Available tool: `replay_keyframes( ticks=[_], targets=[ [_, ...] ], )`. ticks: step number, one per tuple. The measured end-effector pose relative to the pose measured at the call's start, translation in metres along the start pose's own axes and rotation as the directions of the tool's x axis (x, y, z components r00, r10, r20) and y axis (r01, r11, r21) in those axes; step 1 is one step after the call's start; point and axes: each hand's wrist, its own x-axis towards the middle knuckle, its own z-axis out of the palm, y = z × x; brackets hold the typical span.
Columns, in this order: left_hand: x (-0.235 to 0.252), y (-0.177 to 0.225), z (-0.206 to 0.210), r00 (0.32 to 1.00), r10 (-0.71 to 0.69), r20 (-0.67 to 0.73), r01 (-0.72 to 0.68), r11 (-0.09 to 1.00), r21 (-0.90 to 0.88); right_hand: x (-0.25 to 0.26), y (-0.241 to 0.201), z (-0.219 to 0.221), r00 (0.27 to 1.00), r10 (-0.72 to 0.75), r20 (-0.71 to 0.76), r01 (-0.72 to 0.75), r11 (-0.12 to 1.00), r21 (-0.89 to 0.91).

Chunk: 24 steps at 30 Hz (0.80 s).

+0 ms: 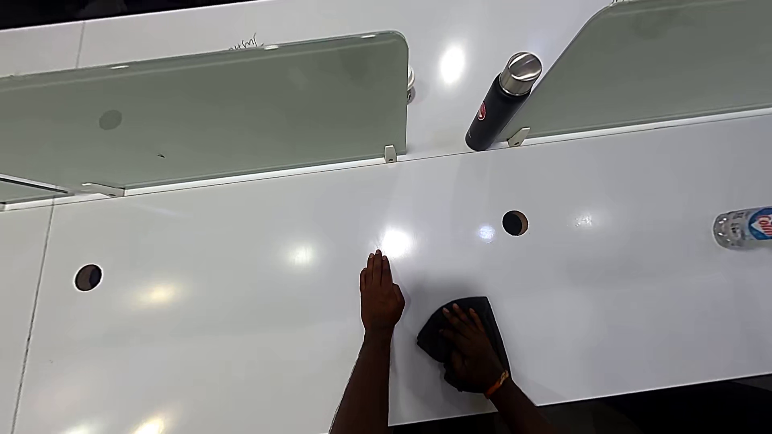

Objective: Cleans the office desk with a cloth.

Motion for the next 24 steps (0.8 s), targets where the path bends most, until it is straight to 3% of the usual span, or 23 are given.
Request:
replay_keyframes(
  ticks=[10,24],
  targets=[
    [0.003,0.002,-0.004,0.999,0.020,-0.049,-0.020,1.000,0.002,0.132,0.032,0.011,0.995,-0.004,-0.101,0.006,1.000,0.012],
    [0.003,0.003,-0.005,0.999,0.023,-0.049,-0.021,0.999,0.028,0.309,0.067,0.013,0.995,0.027,-0.095,-0.024,0.999,0.042]
  ],
)
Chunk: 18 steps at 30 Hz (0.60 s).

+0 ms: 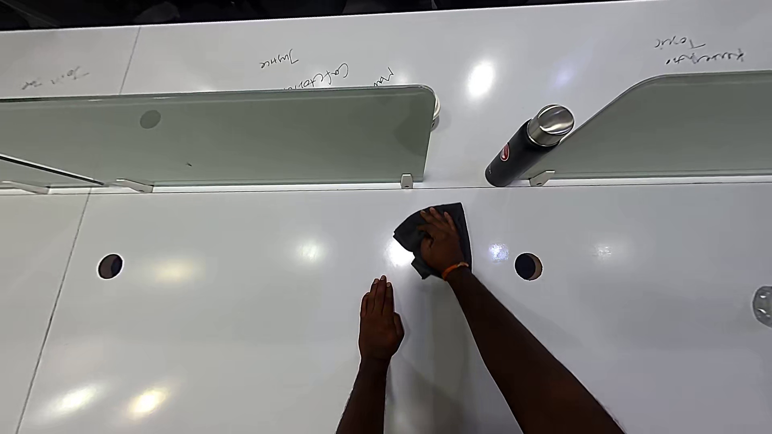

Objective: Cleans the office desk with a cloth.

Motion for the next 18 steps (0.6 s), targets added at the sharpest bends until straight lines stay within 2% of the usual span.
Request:
replay_keyframes(
  ticks=[4,11,13,18],
  targets=[
    [-0.002,-0.003,0.002,1.000,0.013,-0.012,-0.013,1.000,-0.002,0.039,0.005,0.008,1.000,-0.007,0.009,0.008,1.000,-0.008],
    [-0.002,-0.003,0.003,0.999,0.012,-0.030,-0.012,1.000,-0.010,0.089,0.027,-0.016,0.967,-0.082,0.243,0.097,0.994,-0.049],
    [-0.004,-0.004,0.003,0.999,0.008,-0.031,-0.009,1.000,-0.014,0.091,0.037,-0.023,0.972,-0.047,0.231,0.078,0.989,-0.126],
    [-0.005,-0.006,0.005,1.000,0.008,-0.025,-0.008,1.000,-0.012,0.072,0.051,-0.039,0.985,0.112,0.128,-0.084,0.975,-0.205]
  ],
)
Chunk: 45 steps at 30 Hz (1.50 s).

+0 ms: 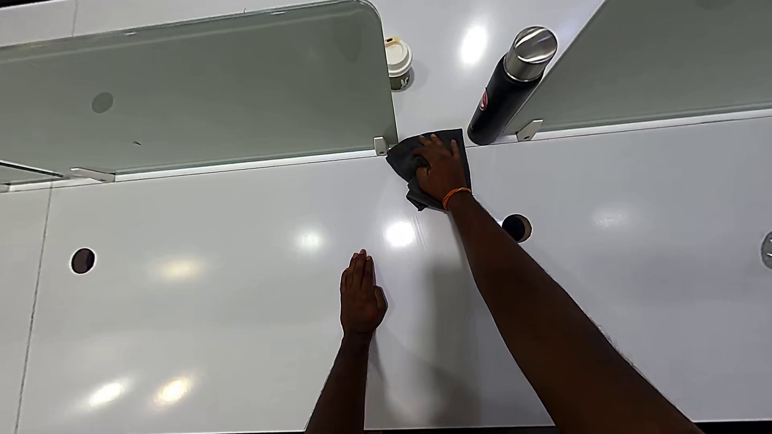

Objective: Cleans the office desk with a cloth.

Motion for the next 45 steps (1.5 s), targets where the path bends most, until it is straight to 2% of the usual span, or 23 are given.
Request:
replay_keyframes(
  ticks=[7,12,19,22,27,32,36,38,40,42,45],
  targets=[
    [0.002,0.001,-0.001,1.000,-0.005,0.007,0.005,1.000,-0.004,-0.066,-0.012,0.004,0.989,0.143,-0.045,-0.148,0.982,-0.118],
    [0.001,0.001,-0.001,1.000,-0.015,0.024,0.016,1.000,-0.009,-0.120,-0.022,0.006,0.987,0.162,0.009,-0.159,0.975,-0.158],
    [0.001,0.000,-0.001,1.000,-0.003,0.026,0.003,1.000,-0.011,-0.213,-0.050,0.022,0.988,0.143,-0.057,-0.149,0.982,-0.119],
    [0.001,0.001,-0.003,1.000,0.005,0.026,-0.004,1.000,-0.028,-0.260,-0.071,0.020,0.988,0.154,-0.015,-0.155,0.985,-0.081],
    [0.001,0.000,-0.002,1.000,0.009,0.019,-0.009,0.999,-0.035,-0.348,-0.090,0.029,0.995,0.081,0.064,-0.074,0.992,-0.103],
    [0.000,-0.001,-0.001,1.000,0.006,0.014,-0.006,0.999,-0.035,-0.424,-0.107,0.028,0.986,-0.055,0.157,0.058,0.998,-0.017],
    [0.000,-0.001,0.000,1.000,0.012,0.008,-0.012,0.999,-0.035,-0.470,-0.103,0.031,0.977,-0.191,0.099,0.176,0.973,0.147],
    [0.001,0.000,-0.001,1.000,0.007,0.013,-0.006,1.000,-0.030,-0.486,-0.093,0.023,0.961,-0.251,0.116,0.215,0.942,0.259],
    [0.001,-0.001,0.000,1.000,0.007,0.015,-0.007,1.000,-0.026,-0.501,-0.075,0.015,0.956,-0.283,0.072,0.241,0.903,0.356],
    [0.001,-0.001,0.000,1.000,0.003,0.016,-0.003,1.000,-0.024,-0.518,-0.055,0.006,0.965,-0.261,0.017,0.235,0.893,0.383],
    [0.001,0.000,0.000,1.000,-0.008,0.026,0.009,1.000,-0.026,-0.549,-0.030,-0.008,0.984,-0.177,-0.020,0.174,0.929,0.328]
  ],
)
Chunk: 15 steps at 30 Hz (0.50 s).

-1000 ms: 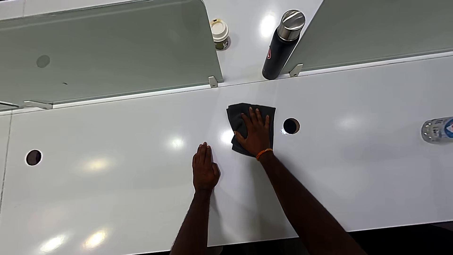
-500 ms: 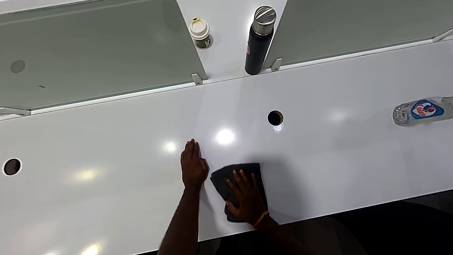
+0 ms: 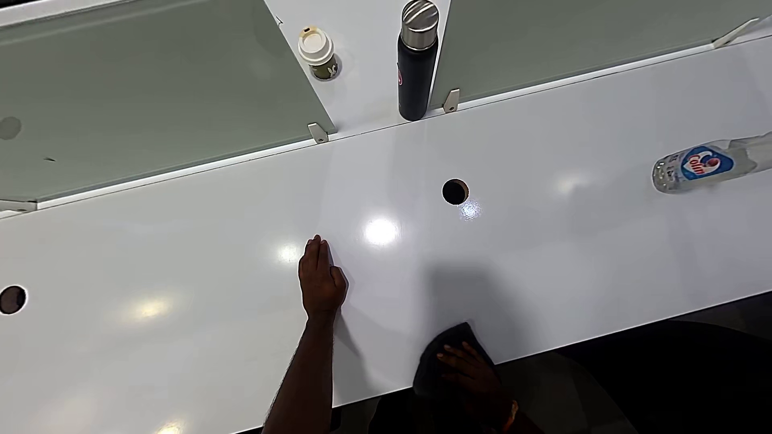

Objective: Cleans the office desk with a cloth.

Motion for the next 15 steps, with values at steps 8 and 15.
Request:
replay_keyframes(
  ticks=[8,15],
  targets=[
    [-0.001,0.002,0.000,1.000,0.005,-0.009,-0.005,1.000,-0.007,-0.015,0.005,-0.009,0.995,0.091,0.038,-0.080,0.971,-0.223],
    [-0.002,0.005,-0.002,1.000,-0.007,0.005,0.007,1.000,-0.007,0.059,0.014,-0.007,0.993,0.107,0.054,-0.091,0.969,-0.231]
  ],
)
